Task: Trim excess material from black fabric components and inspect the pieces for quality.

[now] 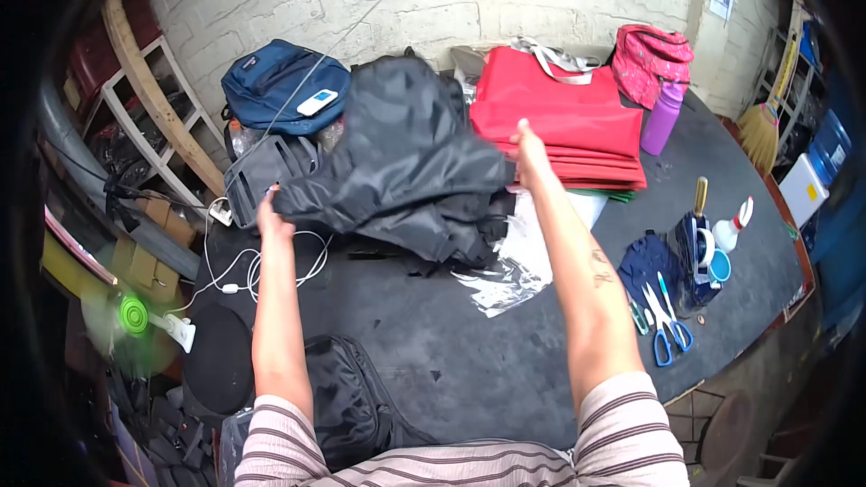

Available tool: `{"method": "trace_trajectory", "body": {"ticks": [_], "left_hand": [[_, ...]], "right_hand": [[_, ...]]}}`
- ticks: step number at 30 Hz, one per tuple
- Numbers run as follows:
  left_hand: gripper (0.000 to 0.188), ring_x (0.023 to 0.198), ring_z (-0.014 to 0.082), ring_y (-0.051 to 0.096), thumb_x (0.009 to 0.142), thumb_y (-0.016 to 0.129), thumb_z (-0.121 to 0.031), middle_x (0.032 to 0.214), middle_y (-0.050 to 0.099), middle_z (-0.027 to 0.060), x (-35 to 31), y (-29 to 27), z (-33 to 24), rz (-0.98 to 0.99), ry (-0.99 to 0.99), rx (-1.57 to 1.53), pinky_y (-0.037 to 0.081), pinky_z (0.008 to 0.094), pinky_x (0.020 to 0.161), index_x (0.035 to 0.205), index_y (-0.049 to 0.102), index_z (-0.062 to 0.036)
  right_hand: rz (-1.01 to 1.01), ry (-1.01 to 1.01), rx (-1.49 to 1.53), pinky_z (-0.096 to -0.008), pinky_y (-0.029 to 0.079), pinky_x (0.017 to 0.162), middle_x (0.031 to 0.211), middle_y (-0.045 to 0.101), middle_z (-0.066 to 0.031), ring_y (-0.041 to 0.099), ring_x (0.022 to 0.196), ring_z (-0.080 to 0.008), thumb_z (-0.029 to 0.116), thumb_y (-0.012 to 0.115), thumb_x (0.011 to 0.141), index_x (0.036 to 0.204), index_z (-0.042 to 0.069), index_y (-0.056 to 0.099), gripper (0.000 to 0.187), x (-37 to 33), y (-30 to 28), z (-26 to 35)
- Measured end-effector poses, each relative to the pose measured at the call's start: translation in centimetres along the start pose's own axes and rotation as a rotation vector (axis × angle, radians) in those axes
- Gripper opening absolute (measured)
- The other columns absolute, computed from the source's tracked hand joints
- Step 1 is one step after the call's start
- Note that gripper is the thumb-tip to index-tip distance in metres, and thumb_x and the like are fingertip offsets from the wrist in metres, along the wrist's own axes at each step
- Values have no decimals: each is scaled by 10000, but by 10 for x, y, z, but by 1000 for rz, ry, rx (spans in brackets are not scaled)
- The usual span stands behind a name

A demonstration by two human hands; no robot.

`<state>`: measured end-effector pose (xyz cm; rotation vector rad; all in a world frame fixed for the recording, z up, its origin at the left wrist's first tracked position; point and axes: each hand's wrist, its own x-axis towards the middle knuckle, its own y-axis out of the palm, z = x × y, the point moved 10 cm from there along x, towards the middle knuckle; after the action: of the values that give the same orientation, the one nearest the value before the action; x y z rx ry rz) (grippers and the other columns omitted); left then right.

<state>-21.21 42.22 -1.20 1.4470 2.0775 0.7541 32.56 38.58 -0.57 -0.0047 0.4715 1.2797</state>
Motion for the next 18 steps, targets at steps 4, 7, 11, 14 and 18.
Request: {"method": "trace_trajectory", "body": {"ticks": [4,7,11,14,18], "left_hand": [[464,1214,176,365,868,476,-361,1288,445,72,-109,95,-101,230,417,534,159,445,1022,1275,451,-138],[384,1112,219,480,825,582,-219,1181,528,104,-153,148,-69,514,361,993,332,267,943,1156,542,-27],[623,1238,325,345,694,689,-317,1258,452,134,-235,115,-65,718,611,1833,245,418,1024,1249,470,-138],[949,1291,318,265,528,792,-411,1354,350,176,-235,-14,-45,678,-35,1913,209,436,1055,1326,377,-107],[1003,1331,316,152,616,777,-286,1430,163,204,-231,-87,-51,330,232,1244,158,395,1075,1399,181,-93]], "right_hand": [[333,-320,-262,-343,319,937,1262,431,-122,450,1100,-207,616,374,842,1295,83,408,701,-88,94,20],[234,-567,-793,-374,335,937,1203,462,-183,459,1091,-280,471,556,804,1246,2,422,659,-100,107,23],[-306,-1089,-893,-424,357,862,1045,485,-173,459,994,-346,348,573,809,1126,34,499,452,-197,78,46],[-148,-1080,-873,-402,364,851,1025,485,-148,462,974,-317,212,601,792,1041,23,514,325,-261,60,3],[-44,-782,-825,-379,375,859,987,481,-144,451,963,-305,146,617,736,955,24,543,262,-286,21,-95]]}}
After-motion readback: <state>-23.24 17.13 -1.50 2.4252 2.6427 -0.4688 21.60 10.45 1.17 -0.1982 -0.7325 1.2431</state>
